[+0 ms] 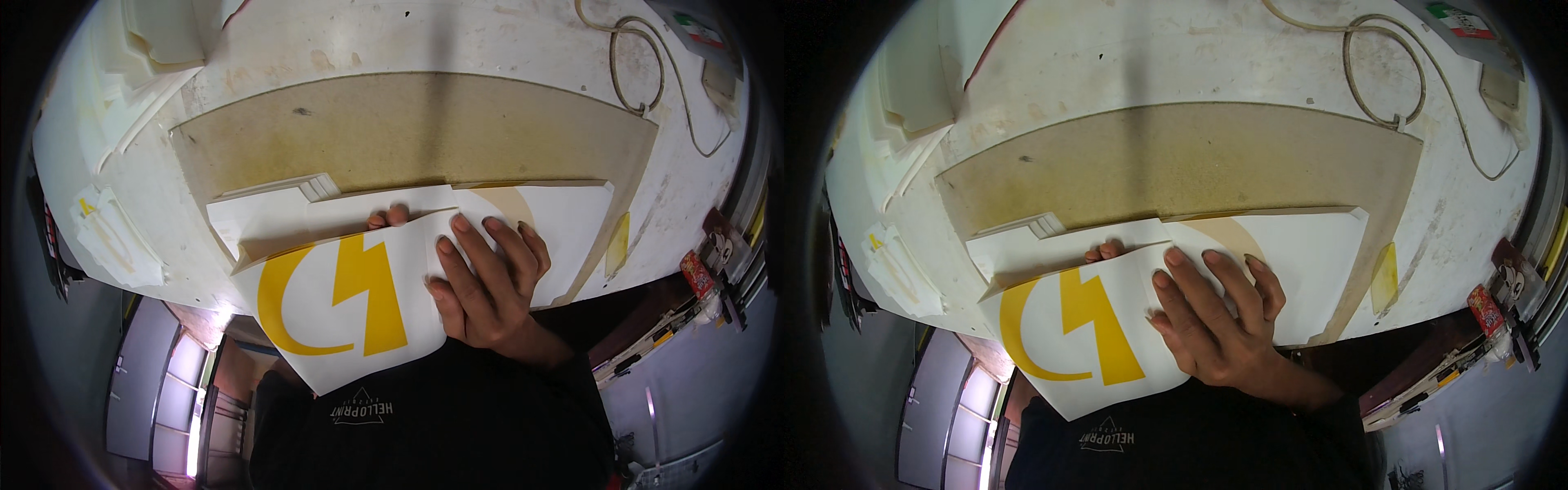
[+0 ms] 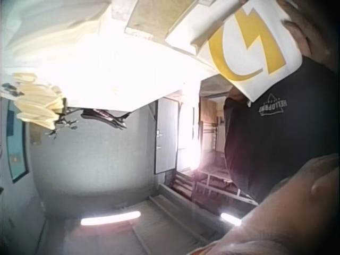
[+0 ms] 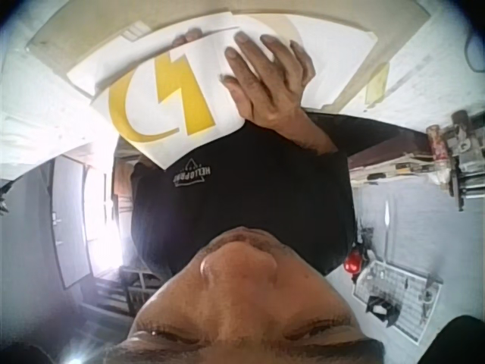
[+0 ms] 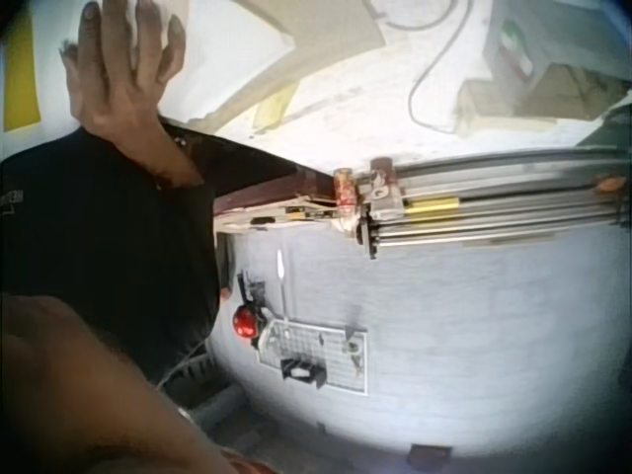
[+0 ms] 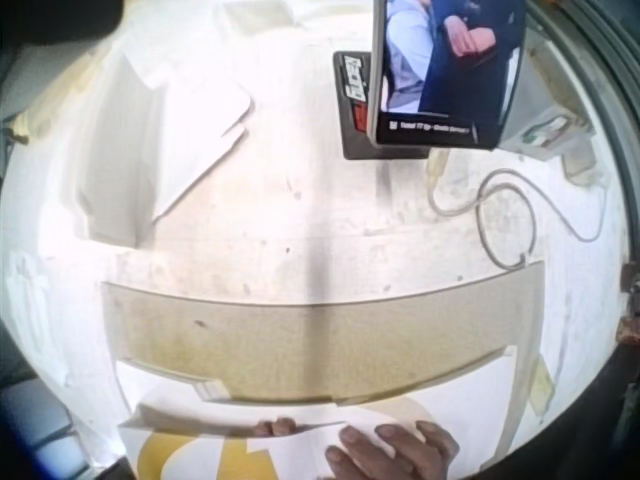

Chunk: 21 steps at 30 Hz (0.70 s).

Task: The person repeatedly folds white paper sheets with yellow printed designs on a workbench. They align edges, press down creases, and stack the folded sheets. A smartphone playing a video is visible on the table.

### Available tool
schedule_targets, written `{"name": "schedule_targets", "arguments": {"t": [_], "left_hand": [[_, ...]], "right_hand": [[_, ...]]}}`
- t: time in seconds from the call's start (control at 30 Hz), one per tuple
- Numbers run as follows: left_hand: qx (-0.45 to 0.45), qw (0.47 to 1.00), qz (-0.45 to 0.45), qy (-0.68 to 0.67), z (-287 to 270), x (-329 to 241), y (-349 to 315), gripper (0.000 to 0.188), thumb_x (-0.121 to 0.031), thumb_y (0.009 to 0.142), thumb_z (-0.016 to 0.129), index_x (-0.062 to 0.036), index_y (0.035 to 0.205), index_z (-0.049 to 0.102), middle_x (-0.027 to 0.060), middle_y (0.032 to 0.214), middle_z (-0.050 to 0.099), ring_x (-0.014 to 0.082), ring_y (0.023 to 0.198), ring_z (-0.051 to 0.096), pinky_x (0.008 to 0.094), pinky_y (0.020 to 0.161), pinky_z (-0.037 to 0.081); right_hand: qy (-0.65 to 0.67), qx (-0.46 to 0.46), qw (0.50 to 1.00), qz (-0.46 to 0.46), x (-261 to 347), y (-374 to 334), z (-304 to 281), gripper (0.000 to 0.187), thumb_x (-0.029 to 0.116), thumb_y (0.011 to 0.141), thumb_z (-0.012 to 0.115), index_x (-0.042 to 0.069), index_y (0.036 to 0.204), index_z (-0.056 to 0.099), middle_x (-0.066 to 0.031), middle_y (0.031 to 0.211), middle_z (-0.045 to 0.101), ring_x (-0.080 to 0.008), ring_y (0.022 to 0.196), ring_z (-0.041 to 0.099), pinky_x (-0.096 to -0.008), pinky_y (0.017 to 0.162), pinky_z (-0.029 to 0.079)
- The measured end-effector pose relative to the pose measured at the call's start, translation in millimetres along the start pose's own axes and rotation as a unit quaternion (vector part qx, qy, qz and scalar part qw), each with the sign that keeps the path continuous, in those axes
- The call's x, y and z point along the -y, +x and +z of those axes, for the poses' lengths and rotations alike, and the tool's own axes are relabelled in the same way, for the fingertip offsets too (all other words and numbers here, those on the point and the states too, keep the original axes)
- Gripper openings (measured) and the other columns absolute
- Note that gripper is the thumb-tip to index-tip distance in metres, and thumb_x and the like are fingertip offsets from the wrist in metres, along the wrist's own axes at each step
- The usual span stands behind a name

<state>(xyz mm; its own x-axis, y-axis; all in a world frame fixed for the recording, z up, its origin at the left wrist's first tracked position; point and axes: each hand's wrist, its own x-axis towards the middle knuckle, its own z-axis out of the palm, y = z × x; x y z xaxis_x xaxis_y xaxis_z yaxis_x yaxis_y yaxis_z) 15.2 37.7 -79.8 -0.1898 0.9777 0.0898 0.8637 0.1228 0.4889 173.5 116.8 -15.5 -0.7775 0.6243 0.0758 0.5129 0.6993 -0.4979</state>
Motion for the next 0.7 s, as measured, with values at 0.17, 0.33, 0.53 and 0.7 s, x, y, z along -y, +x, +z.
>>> {"name": "schedule_targets", "arguments": {"t": [0.17,0.33,0.53,0.7], "left_hand": [[-0.002,1.0,-0.006,0.002,-1.6,-0.1,-0.8,0.064,-0.035,0.105,0.054,-0.0028,0.158,0.04,0.0221,0.167,0.033,0.0405,0.157,0.024,0.0586,0.126,0.018],[-0.002,1.0,-0.005,0.0,-3.8,2.0,-1.5,0.064,-0.035,0.105,0.055,-0.0026,0.158,0.04,0.0222,0.167,0.033,0.0406,0.157,0.024,0.0585,0.126,0.018],[-0.004,1.0,-0.013,0.004,-7.2,-2.1,-5.9,0.063,-0.034,0.105,0.055,-0.0024,0.158,0.04,0.0222,0.166,0.033,0.0407,0.157,0.024,0.0583,0.126,0.019],[-0.016,1.0,-0.009,-0.001,-4.2,-3.4,-4.8,0.063,-0.034,0.105,0.055,-0.0022,0.158,0.04,0.0222,0.166,0.033,0.0407,0.157,0.025,0.0581,0.126,0.019]], "right_hand": [[-0.017,0.001,1.0,-0.006,1.3,-0.5,0.8,0.04,0.034,0.103,0.057,0.007,0.128,0.072,-0.0112,0.137,0.068,-0.032,0.137,0.049,-0.052,0.119,0.027],[-0.03,0.003,1.0,-0.007,2.3,0.3,2.7,0.04,0.035,0.104,0.056,0.008,0.128,0.072,-0.0109,0.138,0.068,-0.0323,0.138,0.048,-0.053,0.119,0.028],[-0.039,0.017,0.999,-0.015,2.1,1.5,0.4,0.041,0.036,0.105,0.056,0.008,0.132,0.069,-0.0109,0.142,0.064,-0.0333,0.14,0.046,-0.0543,0.12,0.029],[-0.056,0.04,0.997,-0.016,3.7,4.8,-3.5,0.041,0.036,0.105,0.056,0.008,0.133,0.068,-0.0122,0.146,0.06,-0.0346,0.14,0.045,-0.056,0.119,0.031]]}}
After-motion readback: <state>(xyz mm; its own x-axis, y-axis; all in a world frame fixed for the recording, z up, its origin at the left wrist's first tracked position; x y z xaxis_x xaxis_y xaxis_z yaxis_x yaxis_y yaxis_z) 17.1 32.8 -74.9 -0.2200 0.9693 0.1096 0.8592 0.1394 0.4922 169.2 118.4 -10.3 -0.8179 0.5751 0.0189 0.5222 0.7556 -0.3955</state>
